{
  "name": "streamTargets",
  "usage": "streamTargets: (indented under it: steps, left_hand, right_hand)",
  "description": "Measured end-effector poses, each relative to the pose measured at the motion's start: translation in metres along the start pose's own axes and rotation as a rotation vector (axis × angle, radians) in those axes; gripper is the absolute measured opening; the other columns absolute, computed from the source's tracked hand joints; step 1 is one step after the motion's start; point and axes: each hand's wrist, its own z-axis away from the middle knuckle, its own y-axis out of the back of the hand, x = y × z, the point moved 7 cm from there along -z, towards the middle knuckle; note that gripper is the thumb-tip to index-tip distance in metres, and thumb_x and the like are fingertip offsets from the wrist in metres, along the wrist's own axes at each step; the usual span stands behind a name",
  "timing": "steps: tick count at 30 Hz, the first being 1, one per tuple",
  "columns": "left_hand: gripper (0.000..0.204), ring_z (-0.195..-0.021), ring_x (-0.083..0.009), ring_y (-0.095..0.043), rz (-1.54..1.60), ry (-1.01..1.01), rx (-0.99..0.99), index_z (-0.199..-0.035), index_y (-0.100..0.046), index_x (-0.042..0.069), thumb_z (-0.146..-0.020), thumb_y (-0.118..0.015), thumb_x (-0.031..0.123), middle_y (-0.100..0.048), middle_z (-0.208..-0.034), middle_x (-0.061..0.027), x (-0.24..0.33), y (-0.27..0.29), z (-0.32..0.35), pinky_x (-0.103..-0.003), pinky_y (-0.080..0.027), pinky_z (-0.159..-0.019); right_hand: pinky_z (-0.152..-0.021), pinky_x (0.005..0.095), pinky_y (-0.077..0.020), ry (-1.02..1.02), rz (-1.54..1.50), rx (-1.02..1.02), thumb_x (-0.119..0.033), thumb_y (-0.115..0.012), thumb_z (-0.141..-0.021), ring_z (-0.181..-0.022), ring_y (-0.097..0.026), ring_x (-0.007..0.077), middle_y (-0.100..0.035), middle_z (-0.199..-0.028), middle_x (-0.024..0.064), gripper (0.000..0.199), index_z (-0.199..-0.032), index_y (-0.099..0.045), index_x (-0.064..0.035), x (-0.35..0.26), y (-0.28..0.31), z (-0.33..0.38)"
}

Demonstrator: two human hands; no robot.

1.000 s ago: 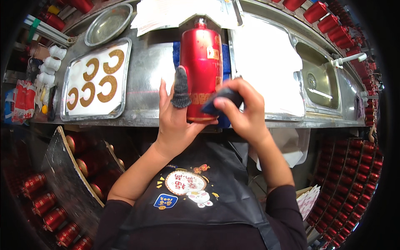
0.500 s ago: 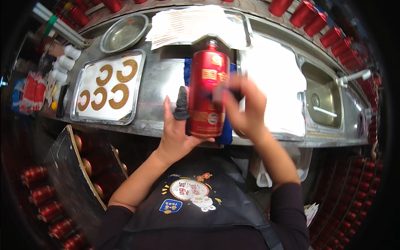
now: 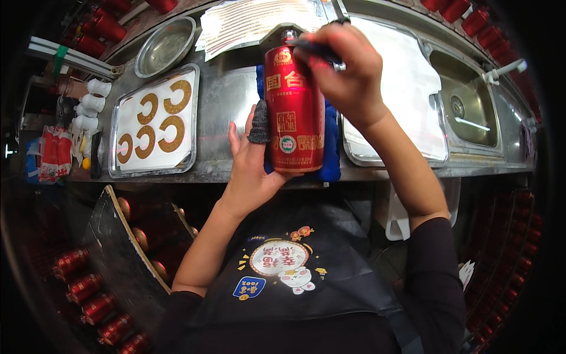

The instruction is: The person picks up red cylindrical bottles, wipes them with a blue cloth, applies a gold circular label to the neck, and places them on a tray. They repeat this process for multiple bottles.

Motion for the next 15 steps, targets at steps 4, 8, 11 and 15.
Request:
streamTargets:
  steps: [4,8,11,15]
  left_hand:
    - [0.084,-0.127,-0.0392,-0.052,0.13,-0.012,0.094,-0.146,-0.041,0.004,-0.08,-0.083,0.034,-0.056,-0.135,-0.0194,0.002,0.004,-0.003,-0.054,-0.026,-0.114]
    - [0.091,-0.133,-0.039,-0.049,0.269,0.083,0.057,-0.148,-0.039,0.005,-0.077,-0.084,0.04,-0.057,-0.138,-0.0175,0.003,0.002,-0.003,-0.061,-0.011,-0.117]
    - [0.102,-0.142,-0.0411,-0.039,0.03,0.014,0.12,-0.153,-0.033,0.005,-0.074,-0.086,0.043,-0.05,-0.147,-0.0195,0.016,0.008,0.0,-0.064,-0.005,-0.119]
    - [0.108,-0.147,-0.0428,-0.033,-0.027,-0.062,0.21,-0.151,-0.039,0.002,-0.067,-0.09,0.046,-0.044,-0.153,-0.0221,0.026,0.01,-0.002,-0.065,-0.008,-0.118]
  right_hand:
    - [-0.064,0.0344,-0.0527,0.421,-0.056,-0.133,-0.002,-0.078,-0.068,-0.067,-0.058,0.0214,-0.053,-0.073,0.0019,0.027,-0.093,-0.07,-0.0087,-0.077,0.011,0.097]
    - [-0.068,0.0298,-0.0535,-0.674,-0.261,-0.077,-0.008,-0.077,-0.085,-0.075,-0.064,0.016,-0.065,-0.08,0.0056,0.015,-0.096,-0.068,-0.0023,-0.014,0.012,0.166]
    - [-0.069,0.0265,-0.0524,-1.01,-0.366,0.205,-0.013,-0.073,-0.094,-0.077,-0.062,0.0088,-0.07,-0.088,0.0029,0.015,-0.1,-0.066,-0.0012,0.003,0.025,0.173]
    - [-0.068,0.0286,-0.0512,-0.443,-0.16,0.168,-0.012,-0.08,-0.087,-0.073,-0.063,0.0124,-0.068,-0.084,0.0062,0.018,-0.095,-0.068,-0.0017,-0.041,0.034,0.122]
